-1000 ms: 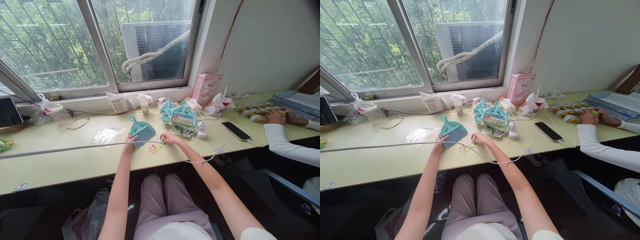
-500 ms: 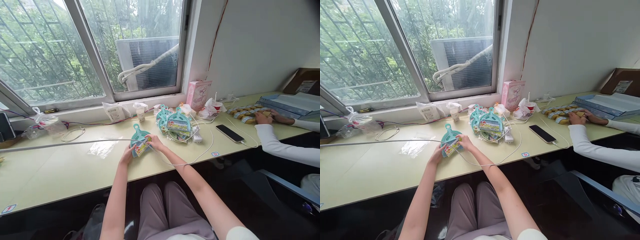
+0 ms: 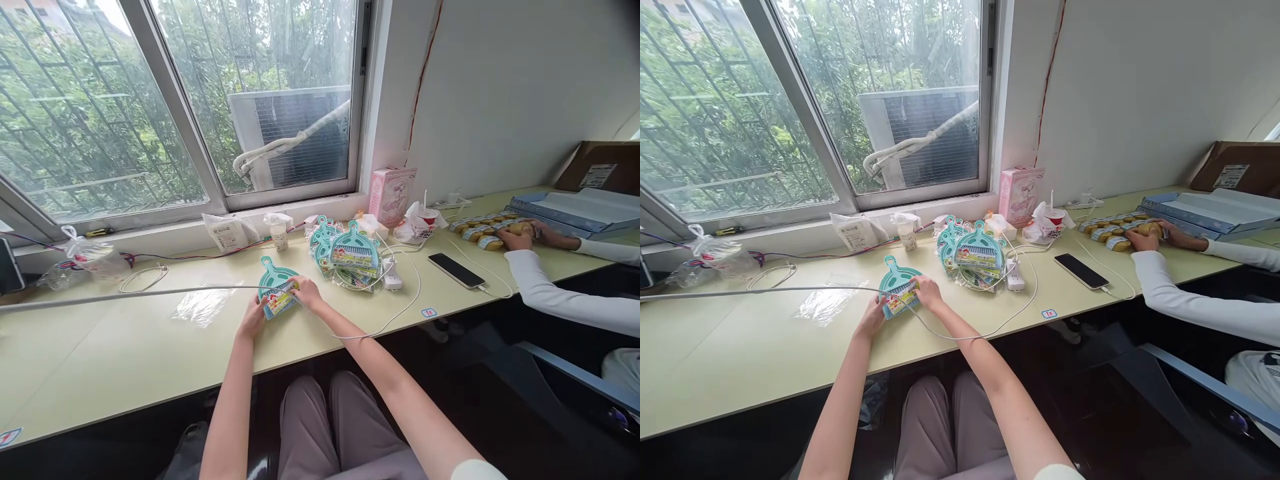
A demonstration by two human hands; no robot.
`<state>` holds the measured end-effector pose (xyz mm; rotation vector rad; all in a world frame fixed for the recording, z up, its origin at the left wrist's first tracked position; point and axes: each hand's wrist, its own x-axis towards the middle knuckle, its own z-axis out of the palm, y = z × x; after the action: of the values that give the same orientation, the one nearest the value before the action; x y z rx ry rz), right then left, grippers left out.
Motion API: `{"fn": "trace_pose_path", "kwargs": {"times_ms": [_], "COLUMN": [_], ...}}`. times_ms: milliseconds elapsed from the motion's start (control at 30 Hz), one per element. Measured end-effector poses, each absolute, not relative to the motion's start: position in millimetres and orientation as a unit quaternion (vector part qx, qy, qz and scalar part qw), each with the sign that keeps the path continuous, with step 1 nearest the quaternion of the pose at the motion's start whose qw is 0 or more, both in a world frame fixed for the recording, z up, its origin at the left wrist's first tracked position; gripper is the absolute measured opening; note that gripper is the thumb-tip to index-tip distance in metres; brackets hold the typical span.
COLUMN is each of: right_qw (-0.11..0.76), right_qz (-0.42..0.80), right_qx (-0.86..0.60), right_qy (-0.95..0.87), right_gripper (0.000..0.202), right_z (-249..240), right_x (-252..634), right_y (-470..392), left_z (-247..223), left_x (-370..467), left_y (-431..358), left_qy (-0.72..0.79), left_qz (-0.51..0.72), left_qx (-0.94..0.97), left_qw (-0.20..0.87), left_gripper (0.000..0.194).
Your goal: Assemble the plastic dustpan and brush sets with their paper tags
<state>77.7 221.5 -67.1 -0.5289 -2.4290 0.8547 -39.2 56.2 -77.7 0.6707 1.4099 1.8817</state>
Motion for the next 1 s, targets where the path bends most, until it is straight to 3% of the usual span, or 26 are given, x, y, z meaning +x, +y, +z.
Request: {"fn": "trace_pose_path", "kwargs": {"times_ms": [333, 467, 567, 633, 733, 833, 1000], "right_qw": [0.27, 0.414, 0.508, 0.476, 0.333, 0.263, 0.272], "right_qz": [0.279, 0.306, 0.462, 0.619, 0.801, 0.848, 0.851], "right_qx": [-0.225, -0.302, -0.329, -0.291, -0.165, -0.117, -0.142], "right_qy": [-0.894, -0.802, -0.647, -0.553, -0.47, -0.446, -0.426], "right_gripper": [0.036, 0.048, 0.066, 0.074, 0.071, 0.063, 0.052], "right_z": [-69, -80, -92, -99, -106, -110, -108], "right_x": [79, 78, 66, 57, 46, 43, 49], "right_y": [217, 205, 192, 184, 178, 178, 182], "left_z": [-85, -87, -83, -79, -75, -75, -74], "left_x": [-43, -46, -44, -43, -42, -42, -41], "left_y": [59, 58, 57, 54, 50, 47, 48], "left_qy": [0.58, 0.567, 0.545, 0.534, 0.533, 0.54, 0.548], "left_qz": [0.71, 0.734, 0.749, 0.753, 0.758, 0.756, 0.734], "left_qx": [0.258, 0.24, 0.239, 0.244, 0.245, 0.24, 0.265], "left_qw": [0.303, 0.285, 0.292, 0.297, 0.284, 0.281, 0.302], "left_gripper": [0.068, 0.063, 0.062, 0.063, 0.068, 0.067, 0.068]}}
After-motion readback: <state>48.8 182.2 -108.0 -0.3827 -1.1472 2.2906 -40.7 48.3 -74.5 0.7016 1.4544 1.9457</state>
